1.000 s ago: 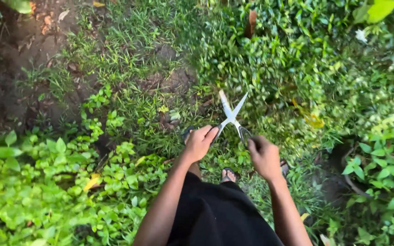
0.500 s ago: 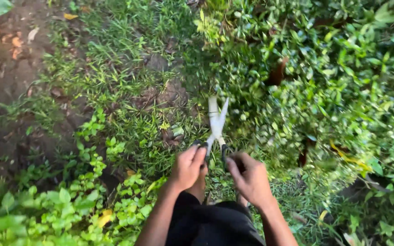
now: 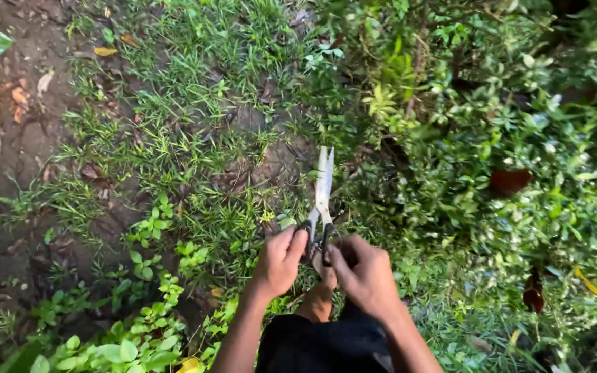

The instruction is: Pruning a garden bush using scissors.

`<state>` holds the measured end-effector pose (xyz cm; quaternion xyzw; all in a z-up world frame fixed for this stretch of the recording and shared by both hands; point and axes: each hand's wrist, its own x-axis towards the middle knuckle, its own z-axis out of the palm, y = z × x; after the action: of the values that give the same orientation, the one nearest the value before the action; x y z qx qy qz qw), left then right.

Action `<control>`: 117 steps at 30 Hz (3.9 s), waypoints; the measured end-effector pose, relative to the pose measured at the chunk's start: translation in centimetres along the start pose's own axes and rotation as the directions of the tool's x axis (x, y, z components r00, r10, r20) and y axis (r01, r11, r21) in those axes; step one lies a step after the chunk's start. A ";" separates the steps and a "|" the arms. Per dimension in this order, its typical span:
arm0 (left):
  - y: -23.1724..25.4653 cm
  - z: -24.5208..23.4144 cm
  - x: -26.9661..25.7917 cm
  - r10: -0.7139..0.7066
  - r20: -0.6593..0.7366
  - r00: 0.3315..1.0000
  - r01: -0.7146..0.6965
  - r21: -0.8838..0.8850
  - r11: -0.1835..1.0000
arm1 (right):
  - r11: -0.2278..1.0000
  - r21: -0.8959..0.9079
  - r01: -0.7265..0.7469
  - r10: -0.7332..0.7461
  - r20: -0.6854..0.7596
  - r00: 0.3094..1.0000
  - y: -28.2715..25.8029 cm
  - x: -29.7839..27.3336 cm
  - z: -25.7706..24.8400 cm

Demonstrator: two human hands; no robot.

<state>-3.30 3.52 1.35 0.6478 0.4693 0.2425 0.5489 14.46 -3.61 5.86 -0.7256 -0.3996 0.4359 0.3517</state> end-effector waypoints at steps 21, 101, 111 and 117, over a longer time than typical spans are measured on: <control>3.7 -13.0 18.1 0.059 0.196 0.979 -0.086 0.133 0.987 | 0.978 -0.169 0.119 -0.124 -0.023 0.992 -8.3 17.5 5.6; 13.3 -4.0 54.2 0.222 0.922 0.317 -0.332 -0.112 0.937 | 0.855 -0.028 -0.518 0.283 -0.811 0.511 -19.4 30.2 -6.4; 11.2 -0.8 52.6 0.116 0.911 0.396 -0.042 -0.108 0.993 | 0.834 -0.014 -0.552 0.293 -0.836 0.464 -17.6 34.3 -5.3; 9.2 0.1 50.0 0.256 0.771 0.584 -0.208 -0.162 0.965 | 0.852 0.036 -0.522 0.221 -0.929 0.296 -15.8 36.1 -1.1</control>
<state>22.02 47.63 -0.12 0.7285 0.0863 0.0167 0.6794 22.00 35.08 7.11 -0.9553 -0.0154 -0.0229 0.2943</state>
